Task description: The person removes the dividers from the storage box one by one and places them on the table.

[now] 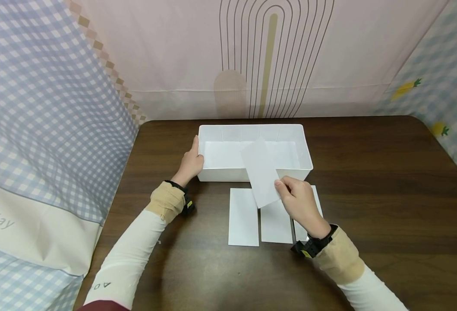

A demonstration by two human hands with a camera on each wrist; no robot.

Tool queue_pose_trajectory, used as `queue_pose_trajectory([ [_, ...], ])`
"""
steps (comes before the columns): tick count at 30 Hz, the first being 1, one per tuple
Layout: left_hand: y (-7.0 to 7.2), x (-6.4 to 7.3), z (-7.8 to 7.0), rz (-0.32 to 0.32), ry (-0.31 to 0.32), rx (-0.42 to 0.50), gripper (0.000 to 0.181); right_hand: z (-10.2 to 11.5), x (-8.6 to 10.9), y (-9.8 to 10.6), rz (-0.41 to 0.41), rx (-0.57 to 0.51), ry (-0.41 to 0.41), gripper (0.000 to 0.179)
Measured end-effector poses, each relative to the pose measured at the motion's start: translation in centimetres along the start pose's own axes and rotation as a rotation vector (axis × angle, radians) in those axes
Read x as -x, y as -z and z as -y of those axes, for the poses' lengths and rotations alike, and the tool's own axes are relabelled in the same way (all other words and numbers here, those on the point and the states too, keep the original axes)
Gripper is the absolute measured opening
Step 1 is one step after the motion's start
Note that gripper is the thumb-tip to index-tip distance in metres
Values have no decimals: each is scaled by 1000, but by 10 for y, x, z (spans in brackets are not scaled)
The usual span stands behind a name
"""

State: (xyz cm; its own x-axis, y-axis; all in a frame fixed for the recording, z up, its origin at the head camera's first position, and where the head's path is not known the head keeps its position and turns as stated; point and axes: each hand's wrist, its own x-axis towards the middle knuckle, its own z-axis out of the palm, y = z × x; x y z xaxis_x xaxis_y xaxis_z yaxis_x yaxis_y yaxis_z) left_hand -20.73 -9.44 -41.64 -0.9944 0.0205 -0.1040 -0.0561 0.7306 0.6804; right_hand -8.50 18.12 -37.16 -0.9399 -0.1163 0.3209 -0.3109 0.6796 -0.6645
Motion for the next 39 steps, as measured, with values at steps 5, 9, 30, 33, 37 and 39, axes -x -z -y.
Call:
queue_pose_trajectory([
  [5,0,0,0,3,4,-2,63,-4,4,3,-6,5,-1,27],
  [9,0,0,0,9,11,4,63,-8,6,6,-11,9,0,25],
  [30,1,0,0,21,17,4,65,-16,15,26,-15,42,-89,26],
  [33,1,-1,0,21,21,4,65,-18,16,28,-16,48,-103,26],
  [37,1,-1,0,20,25,4,65,-22,19,31,-22,48,-120,28],
  [39,1,-1,0,22,28,5,65,-23,21,32,-25,46,-127,28],
])
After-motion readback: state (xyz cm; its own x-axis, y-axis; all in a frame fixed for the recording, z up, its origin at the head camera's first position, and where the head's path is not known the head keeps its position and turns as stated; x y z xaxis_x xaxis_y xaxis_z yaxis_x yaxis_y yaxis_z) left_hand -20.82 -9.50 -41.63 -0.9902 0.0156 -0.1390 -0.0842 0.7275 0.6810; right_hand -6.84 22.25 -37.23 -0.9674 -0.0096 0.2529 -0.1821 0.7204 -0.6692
